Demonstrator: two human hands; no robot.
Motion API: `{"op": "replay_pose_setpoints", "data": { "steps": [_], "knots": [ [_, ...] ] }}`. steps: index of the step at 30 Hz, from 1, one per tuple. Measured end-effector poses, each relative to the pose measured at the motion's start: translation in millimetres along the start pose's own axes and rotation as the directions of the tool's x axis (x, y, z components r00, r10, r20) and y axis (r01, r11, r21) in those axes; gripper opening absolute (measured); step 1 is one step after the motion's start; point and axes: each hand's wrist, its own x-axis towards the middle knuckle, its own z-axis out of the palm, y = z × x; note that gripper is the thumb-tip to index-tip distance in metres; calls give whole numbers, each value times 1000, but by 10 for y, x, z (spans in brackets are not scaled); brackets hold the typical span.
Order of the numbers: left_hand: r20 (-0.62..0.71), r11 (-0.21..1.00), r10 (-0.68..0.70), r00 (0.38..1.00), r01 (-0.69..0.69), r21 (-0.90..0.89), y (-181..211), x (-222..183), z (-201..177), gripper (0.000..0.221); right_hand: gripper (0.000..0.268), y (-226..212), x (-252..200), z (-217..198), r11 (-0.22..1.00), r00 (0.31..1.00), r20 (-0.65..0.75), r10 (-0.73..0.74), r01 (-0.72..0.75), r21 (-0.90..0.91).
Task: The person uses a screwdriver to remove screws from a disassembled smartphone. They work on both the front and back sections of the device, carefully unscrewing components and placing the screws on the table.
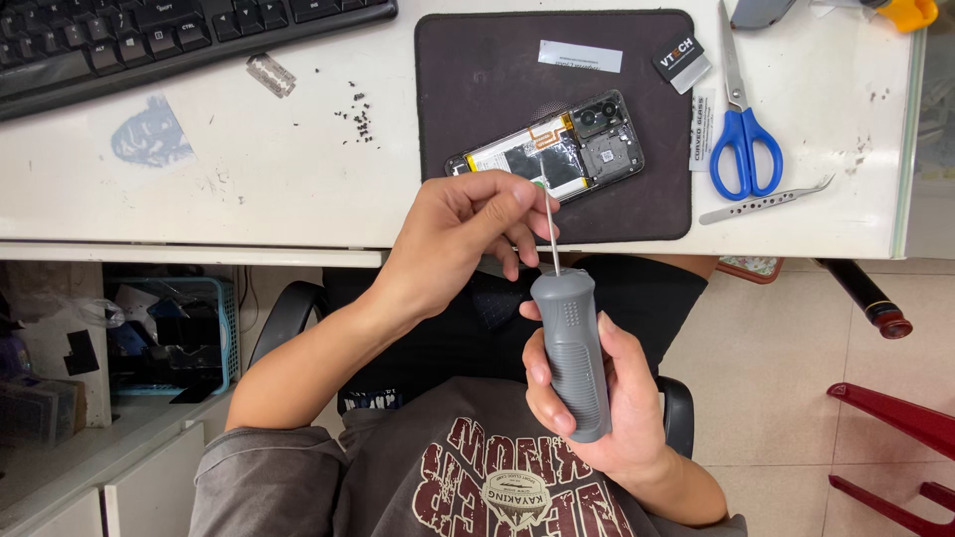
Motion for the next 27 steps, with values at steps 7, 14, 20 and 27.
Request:
{"op": "replay_pose_setpoints", "data": {
  "steps": [7, 14, 20, 27],
  "knots": [
    [74, 964, -47, 996, 64, -259, -89, 15, -17, 37, 63, 95, -29, -29, 998, 998, 25, 55, -54, -23],
    [28, 976, 49, 998, -42, -211, -116, -50, 60, 35, 64, 131, -47, -46, 998, 998, 47, 49, -47, -43],
    [82, 988, 105, 991, -94, -126, -84, -186, 107, 16, 63, 104, -82, -50, 998, 997, 80, 16, -11, -63],
    [99, 993, 83, 992, -74, -89, 46, -222, 75, 15, 63, 58, -63, -56, 971, 998, 36, -53, 60, -232]
  ]
}}
